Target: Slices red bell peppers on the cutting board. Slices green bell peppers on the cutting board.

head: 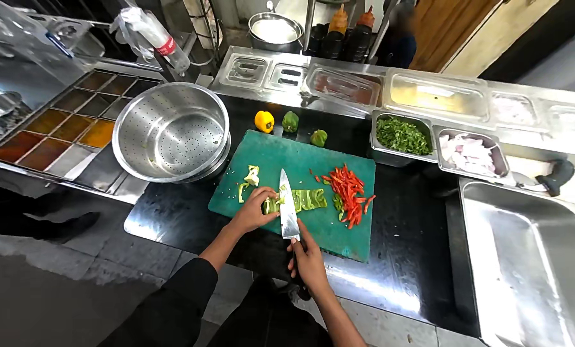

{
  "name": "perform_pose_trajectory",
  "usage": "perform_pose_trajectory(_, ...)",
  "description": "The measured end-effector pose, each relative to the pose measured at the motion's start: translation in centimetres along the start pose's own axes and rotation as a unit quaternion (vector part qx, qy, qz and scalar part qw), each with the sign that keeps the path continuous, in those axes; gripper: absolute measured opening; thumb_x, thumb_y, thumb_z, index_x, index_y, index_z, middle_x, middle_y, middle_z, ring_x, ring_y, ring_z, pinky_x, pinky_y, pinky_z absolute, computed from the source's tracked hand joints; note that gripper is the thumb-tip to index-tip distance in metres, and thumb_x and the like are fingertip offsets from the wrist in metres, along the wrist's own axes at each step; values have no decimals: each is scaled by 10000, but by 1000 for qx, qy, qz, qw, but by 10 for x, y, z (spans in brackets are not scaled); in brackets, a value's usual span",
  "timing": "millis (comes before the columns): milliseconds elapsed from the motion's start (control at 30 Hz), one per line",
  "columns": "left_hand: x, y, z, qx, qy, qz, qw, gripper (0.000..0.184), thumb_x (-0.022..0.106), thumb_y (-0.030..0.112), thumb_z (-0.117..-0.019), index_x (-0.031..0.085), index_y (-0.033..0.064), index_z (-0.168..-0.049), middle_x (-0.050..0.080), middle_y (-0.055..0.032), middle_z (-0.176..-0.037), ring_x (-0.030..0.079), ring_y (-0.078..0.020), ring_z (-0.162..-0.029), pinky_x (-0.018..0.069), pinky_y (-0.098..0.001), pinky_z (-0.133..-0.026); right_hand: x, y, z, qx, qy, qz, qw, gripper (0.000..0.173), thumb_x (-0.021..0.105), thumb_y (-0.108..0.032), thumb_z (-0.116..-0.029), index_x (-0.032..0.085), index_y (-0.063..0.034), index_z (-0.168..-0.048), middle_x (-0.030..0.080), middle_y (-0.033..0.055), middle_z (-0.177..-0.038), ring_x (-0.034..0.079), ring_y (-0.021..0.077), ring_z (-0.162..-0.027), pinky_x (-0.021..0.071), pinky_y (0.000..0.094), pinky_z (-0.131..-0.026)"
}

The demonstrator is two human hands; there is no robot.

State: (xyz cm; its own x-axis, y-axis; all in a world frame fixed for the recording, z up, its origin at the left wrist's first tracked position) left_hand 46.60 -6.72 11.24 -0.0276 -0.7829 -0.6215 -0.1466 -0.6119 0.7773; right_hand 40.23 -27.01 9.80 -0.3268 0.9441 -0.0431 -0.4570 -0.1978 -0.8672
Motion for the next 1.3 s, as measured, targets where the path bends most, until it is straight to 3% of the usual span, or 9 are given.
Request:
perform_pose_trajectory(100, -6, -4, 5, -5, -12, 21, 1000, 459, 713, 190, -930, 612, 34, -1350, 525, -145, -1467, 468, -308, -1388, 408, -507, -1139, -7, 6, 5, -7, 11, -2, 1000, 536, 462, -163, -1101, 316, -131, -1616, 689, 84, -924, 590, 131, -490, 527, 283, -434)
perform_pose_trajectory(167, -8, -9, 15, -1, 29, 13, 1000, 373, 666, 180, -956, 663, 38, -1301, 547, -149, -1432, 487, -320, -1357, 423, -517, -1117, -13, 10, 8, -9, 9, 12, 1000, 542, 464, -168, -1099, 316, -141, -1620, 685, 82, -927, 591, 136, -492, 535, 292, -441)
perform_pose_trajectory(267, -11, -13, 28, 12, 83, 1, 996, 294, 684, 156, -956, 711, 37, -1224, 590, -140, -1308, 632, -225, -1079, 563, -376, -911, -17, 13, 9, -10, 6, 26, 1000, 540, 469, -172, -1095, 327, -143, -1616, 685, 71, -913, 590, 132, -495, 535, 293, -446)
perform_pose_trajectory(367, -14, -11, 31, 6, 86, 20, 996, 275, 695, 92, -943, 715, 10, -1205, 620, -146, -1248, 663, -196, -979, 581, -349, -870, -19, 15, 12, -10, 2, 30, 999, 536, 472, -180, -1096, 334, -143, -1612, 684, 65, -916, 591, 127, -498, 535, 288, -448)
perform_pose_trajectory(633, -23, -13, 26, -59, 33, 58, 996, 293, 733, 33, -923, 696, -14, -1210, 618, -165, -1307, 701, -208, -1032, 603, -364, -920, -6, 18, 21, -22, -43, 76, 996, 537, 470, -191, -1090, 348, -168, -1612, 685, 71, -929, 591, 134, -511, 538, 303, -467)
perform_pose_trajectory(900, -23, -12, 25, -84, 31, 59, 994, 308, 725, 13, -927, 683, -14, -1231, 619, -173, -1302, 703, -215, -1039, 599, -372, -929, 5, 10, 4, -10, -57, 59, 997, 531, 457, -205, -1101, 336, -183, -1617, 685, 69, -913, 589, 133, -500, 536, 294, -461)
perform_pose_trajectory(1067, -22, -17, 25, -81, 44, 62, 994, 246, 689, 38, -962, 693, -19, -1201, 622, -173, -1305, 696, -218, -1055, 592, -372, -937, 9, 27, 21, -16, -77, 28, 997, 549, 458, -172, -1092, 320, -167, -1623, 680, 78, -906, 578, 138, -491, 523, 302, -437)
perform_pose_trajectory(1300, -17, -19, 31, -45, 73, 23, 996, 253, 690, 45, -956, 697, 3, -1205, 636, -154, -1300, 689, -220, -994, 586, -382, -885, 16, 11, 8, -18, -63, 78, 995, 536, 446, -215, -1101, 324, -190, -1623, 678, 72, -934, 594, 136, -523, 542, 303, -485)
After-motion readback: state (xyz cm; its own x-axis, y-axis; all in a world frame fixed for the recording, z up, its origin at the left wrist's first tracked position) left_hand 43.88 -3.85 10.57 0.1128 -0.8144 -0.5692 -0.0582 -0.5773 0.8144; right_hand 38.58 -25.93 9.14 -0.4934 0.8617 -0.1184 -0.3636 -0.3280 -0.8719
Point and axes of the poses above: each hand's wrist, its own z-axis away from the middle knuckle, its own x-axis out of the palm, y = z × x, the point moved 5 cm from there along -z, towards the middle knuckle
